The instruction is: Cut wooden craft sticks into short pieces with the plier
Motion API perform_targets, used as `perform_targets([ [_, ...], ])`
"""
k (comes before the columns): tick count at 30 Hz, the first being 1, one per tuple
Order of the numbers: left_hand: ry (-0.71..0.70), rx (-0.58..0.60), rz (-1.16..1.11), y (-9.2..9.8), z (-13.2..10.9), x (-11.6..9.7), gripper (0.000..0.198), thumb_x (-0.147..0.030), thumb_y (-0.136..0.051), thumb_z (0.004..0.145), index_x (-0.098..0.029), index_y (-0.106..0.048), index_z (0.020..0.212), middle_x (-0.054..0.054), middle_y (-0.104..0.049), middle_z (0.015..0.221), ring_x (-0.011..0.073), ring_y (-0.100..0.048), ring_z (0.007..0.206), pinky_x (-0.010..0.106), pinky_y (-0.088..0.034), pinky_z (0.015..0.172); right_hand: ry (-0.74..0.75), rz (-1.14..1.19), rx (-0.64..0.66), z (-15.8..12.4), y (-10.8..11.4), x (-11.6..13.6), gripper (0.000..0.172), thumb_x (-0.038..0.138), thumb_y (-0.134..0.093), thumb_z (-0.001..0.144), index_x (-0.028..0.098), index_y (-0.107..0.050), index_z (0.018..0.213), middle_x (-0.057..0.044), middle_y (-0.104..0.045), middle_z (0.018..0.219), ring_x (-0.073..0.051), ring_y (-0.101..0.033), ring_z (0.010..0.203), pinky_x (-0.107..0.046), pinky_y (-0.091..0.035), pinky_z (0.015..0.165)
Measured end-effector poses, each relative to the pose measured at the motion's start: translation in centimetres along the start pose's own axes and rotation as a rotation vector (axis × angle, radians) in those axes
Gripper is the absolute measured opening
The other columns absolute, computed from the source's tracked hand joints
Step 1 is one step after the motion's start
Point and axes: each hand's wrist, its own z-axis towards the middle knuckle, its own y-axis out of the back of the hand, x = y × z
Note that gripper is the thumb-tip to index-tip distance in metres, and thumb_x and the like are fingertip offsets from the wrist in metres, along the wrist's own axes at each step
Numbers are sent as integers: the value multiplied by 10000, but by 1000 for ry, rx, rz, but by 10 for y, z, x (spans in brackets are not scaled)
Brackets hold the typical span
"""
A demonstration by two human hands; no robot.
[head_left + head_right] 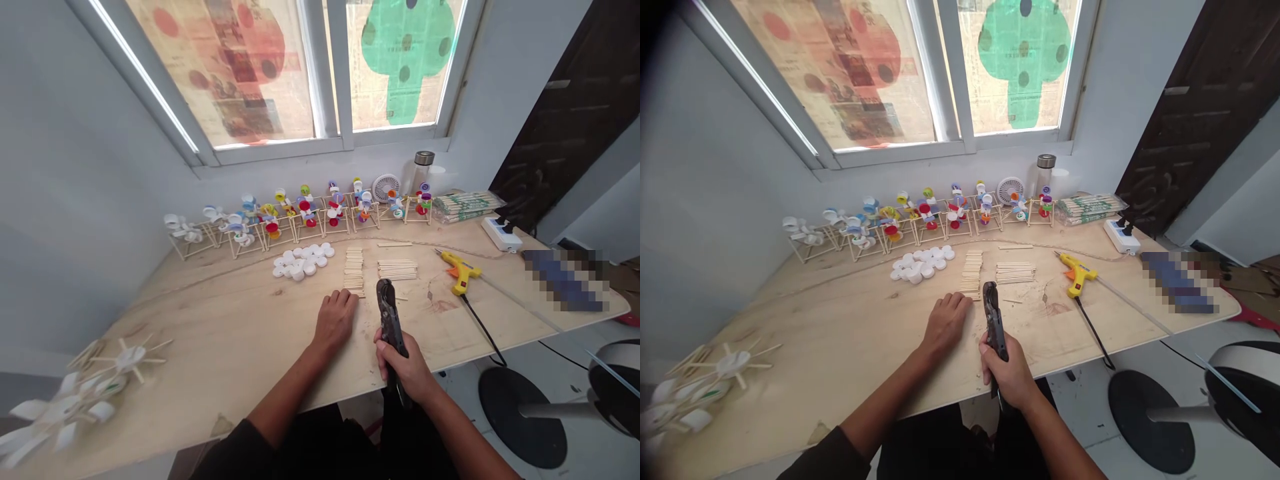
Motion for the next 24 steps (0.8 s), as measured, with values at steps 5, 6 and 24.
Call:
perform_targets([
  [5, 51, 47, -61, 3, 1, -9, 246, -180, -251, 912, -189, -467, 1030, 41, -618, 875, 161, -572, 778, 246, -370, 609, 30, 81, -57, -3, 4, -2, 221, 377, -522, 819, 166, -489, 880, 56, -495, 556, -82, -460, 416, -218, -364, 434],
  [6, 37, 67, -71, 4, 4, -13, 243, -211, -249, 918, -201, -464, 1032, 28, -627, 842, 159, -581, 740, 239, -359, 575, 37, 99, -71, -4, 4, -2, 231, 386, -522, 817, 168, -486, 885, 53, -494, 564, -85, -463, 422, -222, -365, 434],
  [24, -169, 216, -46, 4, 47, -64, 166, -196, -386, 863, -129, -510, 950, 121, -638, 793, 251, -633, 765, 334, -460, 634, 96, 223, -141, -5, 8, -5, 275, 417, -561, 783, 169, -517, 895, 47, -494, 572, -104, -468, 450, -241, -372, 461],
])
